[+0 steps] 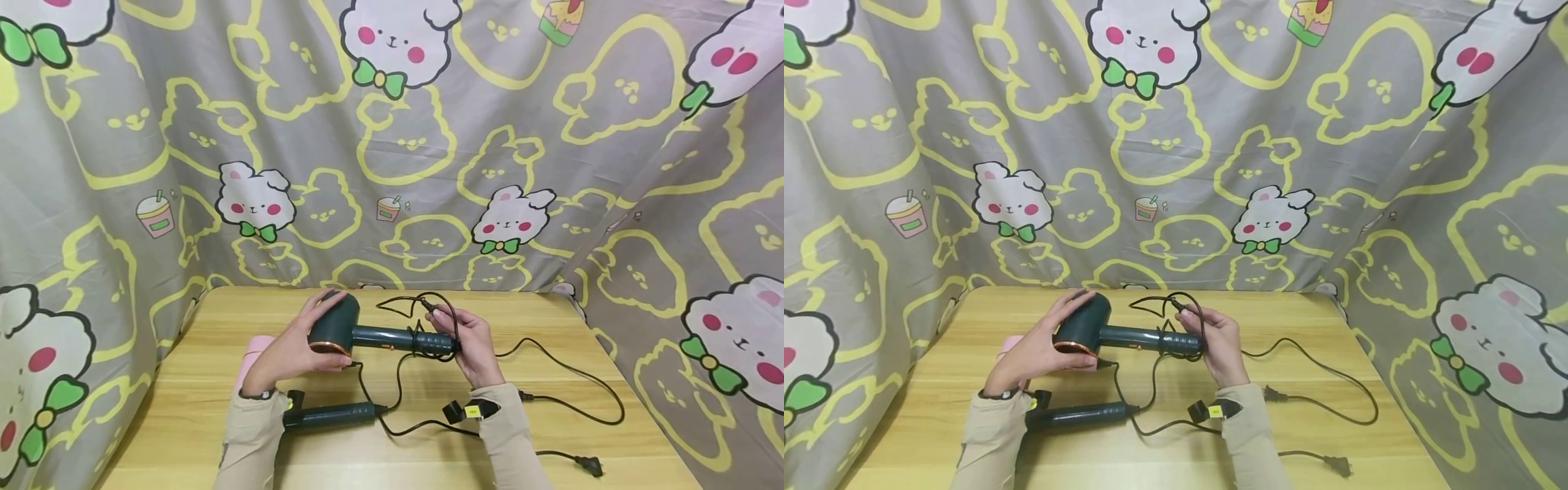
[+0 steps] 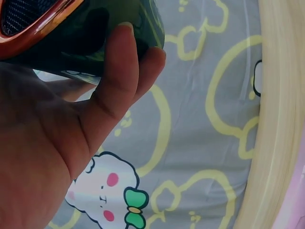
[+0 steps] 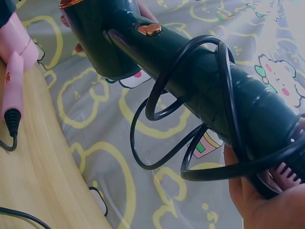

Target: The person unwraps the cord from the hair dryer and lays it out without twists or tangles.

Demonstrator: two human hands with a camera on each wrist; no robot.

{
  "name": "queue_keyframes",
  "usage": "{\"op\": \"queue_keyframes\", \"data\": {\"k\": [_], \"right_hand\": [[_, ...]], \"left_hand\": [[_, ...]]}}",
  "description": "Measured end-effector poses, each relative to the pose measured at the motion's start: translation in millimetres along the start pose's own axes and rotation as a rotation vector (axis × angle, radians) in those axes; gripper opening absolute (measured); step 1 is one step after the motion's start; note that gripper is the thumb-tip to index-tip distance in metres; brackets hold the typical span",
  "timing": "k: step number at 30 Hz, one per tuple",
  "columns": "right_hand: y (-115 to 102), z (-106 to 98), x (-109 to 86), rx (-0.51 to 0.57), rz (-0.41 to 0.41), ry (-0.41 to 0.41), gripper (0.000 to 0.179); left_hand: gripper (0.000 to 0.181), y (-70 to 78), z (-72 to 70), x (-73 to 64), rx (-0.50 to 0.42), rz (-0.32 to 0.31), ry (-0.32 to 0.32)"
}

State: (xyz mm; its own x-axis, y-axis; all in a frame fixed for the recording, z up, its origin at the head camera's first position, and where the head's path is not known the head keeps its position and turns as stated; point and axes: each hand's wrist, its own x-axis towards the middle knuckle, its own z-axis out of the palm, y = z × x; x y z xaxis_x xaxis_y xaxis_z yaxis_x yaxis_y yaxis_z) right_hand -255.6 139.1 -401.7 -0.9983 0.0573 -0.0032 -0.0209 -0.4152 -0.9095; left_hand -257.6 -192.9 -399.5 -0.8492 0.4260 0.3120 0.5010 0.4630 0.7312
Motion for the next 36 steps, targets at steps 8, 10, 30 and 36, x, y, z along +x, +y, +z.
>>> {"op": "queue_keyframes", "data": {"k": [8, 10, 30, 36], "right_hand": [[-2, -1, -1.4, -0.027, 0.003, -0.021, 0.015], [-3, -2, -1.3, -0.043, 0.006, -0.030, 0.015], [-23, 7, -22.2, -0.280, -0.363, -0.019, 0.035], [-31, 10, -34.3, -0.328, -0.447, -0.126, 0.032]], "left_hand": [[0.100, 1.0, 2.4, -2.2, 0.009, -0.017, -0.049], [0.096, 1.1, 2.9, -3.1, 0.000, -0.022, -0.054], [0.090, -4.2, -5.5, -5.1, -0.003, -0.057, -0.021], [0.089, -6.9, -5.9, -7.4, -0.009, -0.061, -0.018]]}}
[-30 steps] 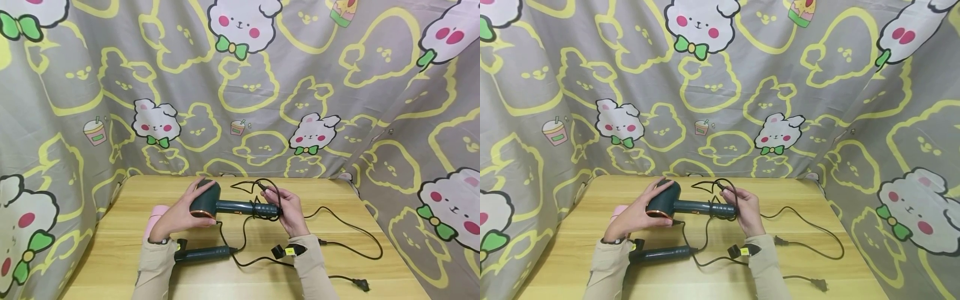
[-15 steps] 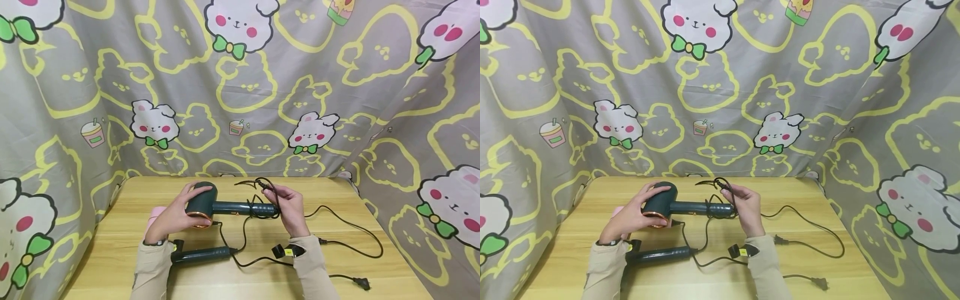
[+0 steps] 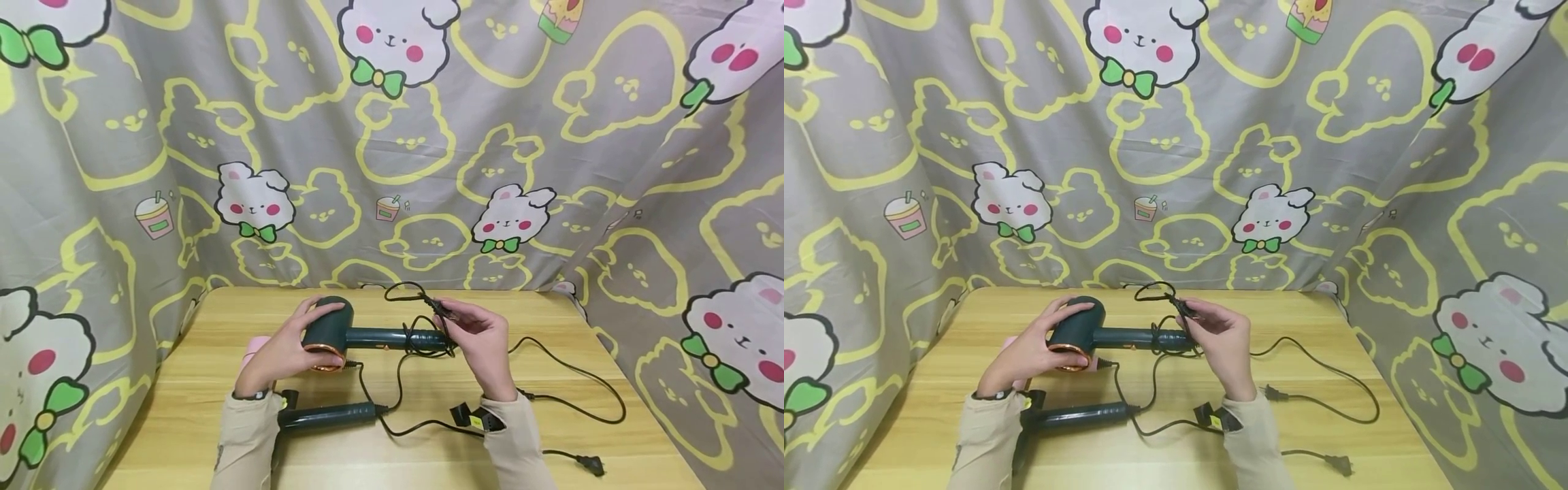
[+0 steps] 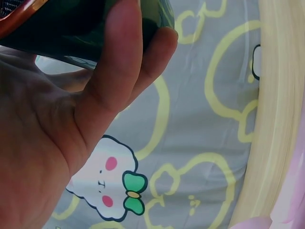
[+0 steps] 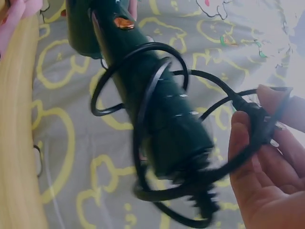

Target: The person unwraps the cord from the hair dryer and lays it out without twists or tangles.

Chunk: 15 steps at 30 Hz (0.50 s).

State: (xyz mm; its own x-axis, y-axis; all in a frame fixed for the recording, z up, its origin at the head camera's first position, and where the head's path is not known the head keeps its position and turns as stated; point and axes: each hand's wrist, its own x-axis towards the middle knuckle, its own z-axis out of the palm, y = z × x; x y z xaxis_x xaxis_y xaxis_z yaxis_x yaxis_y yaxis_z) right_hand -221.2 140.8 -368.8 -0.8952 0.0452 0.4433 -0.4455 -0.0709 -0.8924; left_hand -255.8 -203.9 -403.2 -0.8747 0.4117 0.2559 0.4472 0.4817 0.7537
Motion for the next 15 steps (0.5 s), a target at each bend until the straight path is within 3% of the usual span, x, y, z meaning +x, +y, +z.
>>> {"op": "queue_keyframes", "data": {"k": [9, 15], "right_hand": [[-26, 5, -12.2, -0.005, -0.178, -0.127, 0.027], [-37, 9, -20.0, -0.040, -0.339, -0.202, 0.031]], "left_hand": [[0.090, -3.7, -0.3, 0.1, 0.011, 0.014, 0.009], [0.090, -4.9, -0.6, -1.3, 0.014, 0.004, 0.018]]}}
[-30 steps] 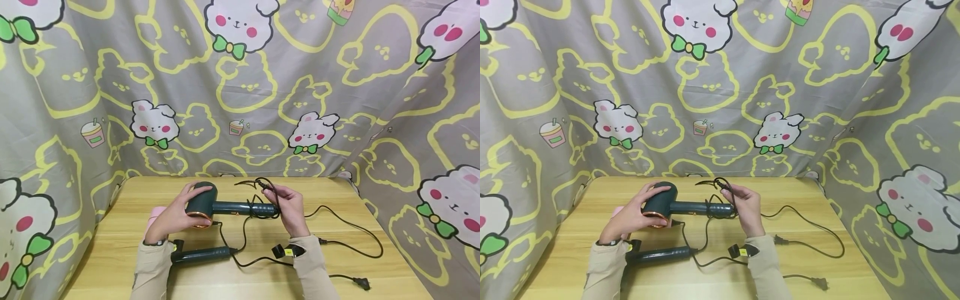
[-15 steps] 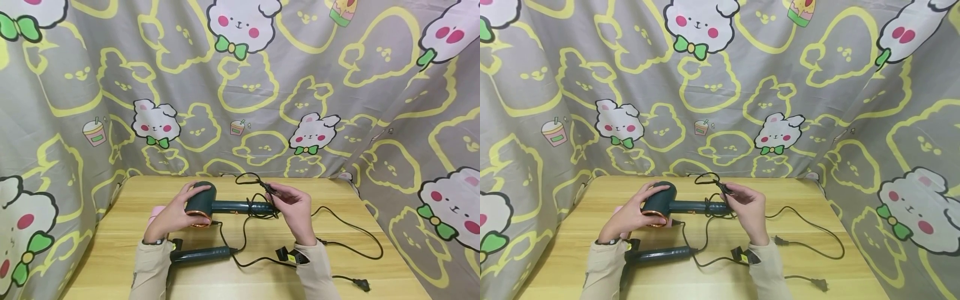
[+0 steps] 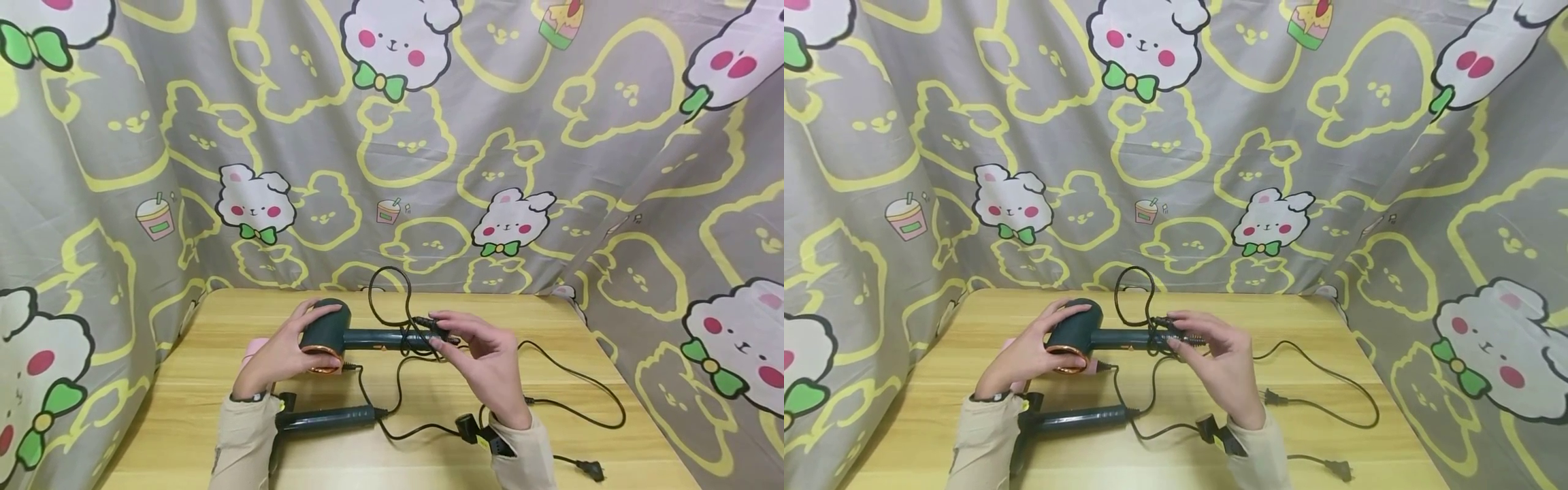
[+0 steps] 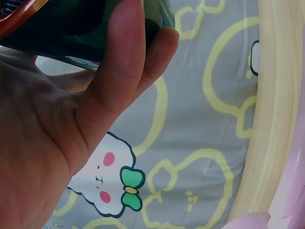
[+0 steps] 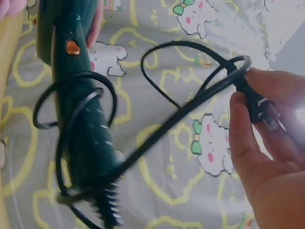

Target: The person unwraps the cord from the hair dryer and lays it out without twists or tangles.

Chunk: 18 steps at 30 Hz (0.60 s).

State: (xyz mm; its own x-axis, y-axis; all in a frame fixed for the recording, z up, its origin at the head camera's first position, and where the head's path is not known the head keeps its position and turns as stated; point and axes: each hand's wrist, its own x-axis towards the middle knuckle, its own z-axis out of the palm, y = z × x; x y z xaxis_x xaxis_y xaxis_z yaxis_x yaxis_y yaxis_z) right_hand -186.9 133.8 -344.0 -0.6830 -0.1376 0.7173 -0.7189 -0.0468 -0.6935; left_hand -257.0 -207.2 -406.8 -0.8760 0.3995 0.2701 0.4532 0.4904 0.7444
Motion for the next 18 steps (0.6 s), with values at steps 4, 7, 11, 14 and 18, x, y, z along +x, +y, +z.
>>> {"op": "queue_keyframes", "data": {"k": [4, 7, 11, 14, 18], "right_hand": [[-7, 1, -1.7, -0.033, -0.115, -0.072, 0.039], [-12, 1, -3.1, -0.059, -0.179, -0.140, 0.044], [-15, 2, -4.7, -0.075, -0.172, -0.202, 0.042], [-15, 2, -5.6, -0.076, -0.118, -0.221, 0.038], [-15, 2, -4.6, -0.080, -0.077, -0.212, 0.036]], "left_hand": [[0.091, -0.5, -0.5, 0.0, -0.011, -0.014, 0.005], [0.091, -0.5, -0.5, 0.5, -0.013, -0.019, 0.003], [0.091, -1.3, -0.1, 0.8, 0.005, -0.009, 0.003], [0.091, -2.0, -0.2, 0.6, 0.016, -0.004, 0.001], [0.091, -2.4, -1.4, 1.3, 0.008, -0.013, 0.001]]}}
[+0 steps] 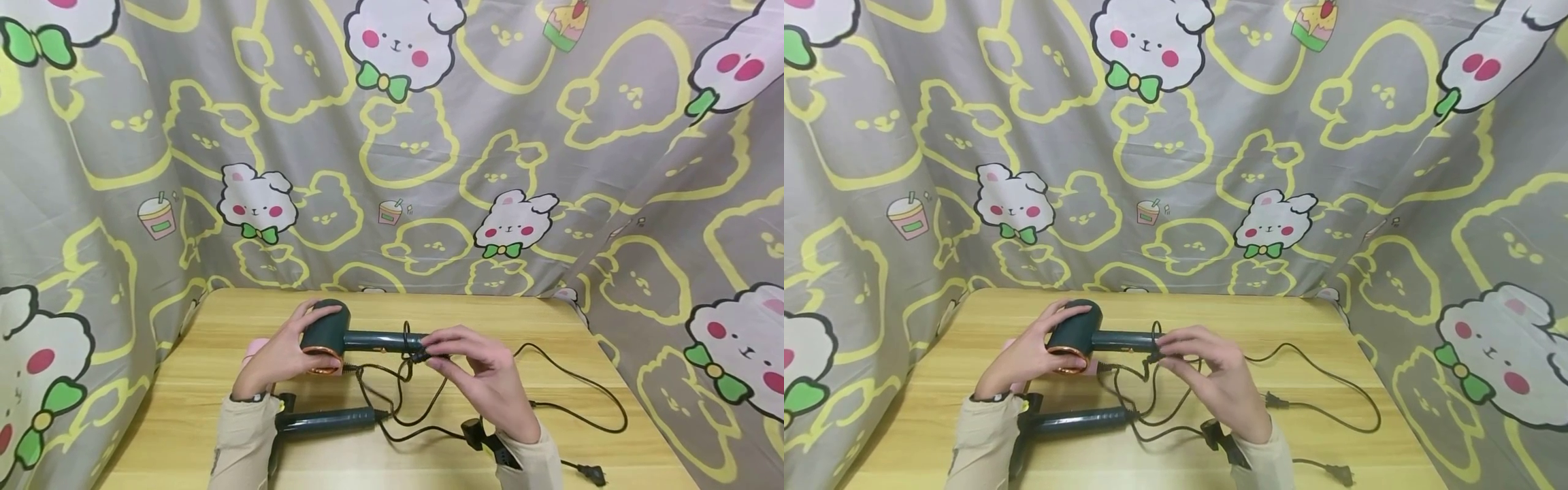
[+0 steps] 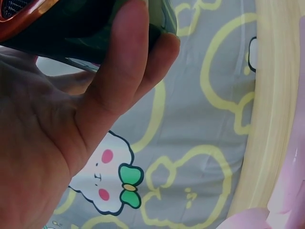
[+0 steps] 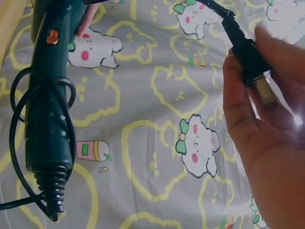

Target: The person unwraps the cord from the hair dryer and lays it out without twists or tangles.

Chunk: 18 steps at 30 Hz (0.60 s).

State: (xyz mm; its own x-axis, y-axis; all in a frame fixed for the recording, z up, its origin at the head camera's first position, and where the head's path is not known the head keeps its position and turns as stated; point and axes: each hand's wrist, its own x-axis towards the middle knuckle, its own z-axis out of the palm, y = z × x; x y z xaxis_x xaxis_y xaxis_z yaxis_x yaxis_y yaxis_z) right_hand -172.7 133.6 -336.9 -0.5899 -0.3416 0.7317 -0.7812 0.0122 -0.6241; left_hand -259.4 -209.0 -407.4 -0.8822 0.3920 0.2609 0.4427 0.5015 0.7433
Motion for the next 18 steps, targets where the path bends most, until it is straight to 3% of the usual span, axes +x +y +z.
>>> {"op": "queue_keyframes", "data": {"k": [4, 8, 13, 18], "right_hand": [[-1, -3, -0.1, 0.000, 0.033, 0.033, 0.040], [-3, -9, -1.6, -0.015, 0.107, 0.045, 0.033], [-3, -14, -4.4, -0.023, 0.205, -0.016, 0.027], [-1, -17, -5.7, -0.027, 0.248, -0.066, 0.024]], "left_hand": [[0.091, -0.1, -1.0, 0.0, -0.016, -0.012, 0.009], [0.091, -0.5, -2.2, 0.4, -0.028, -0.012, 0.019], [0.091, -1.1, -2.7, -0.2, -0.031, -0.009, 0.026], [0.090, -1.3, -3.6, -2.2, -0.021, -0.021, 0.030]]}}
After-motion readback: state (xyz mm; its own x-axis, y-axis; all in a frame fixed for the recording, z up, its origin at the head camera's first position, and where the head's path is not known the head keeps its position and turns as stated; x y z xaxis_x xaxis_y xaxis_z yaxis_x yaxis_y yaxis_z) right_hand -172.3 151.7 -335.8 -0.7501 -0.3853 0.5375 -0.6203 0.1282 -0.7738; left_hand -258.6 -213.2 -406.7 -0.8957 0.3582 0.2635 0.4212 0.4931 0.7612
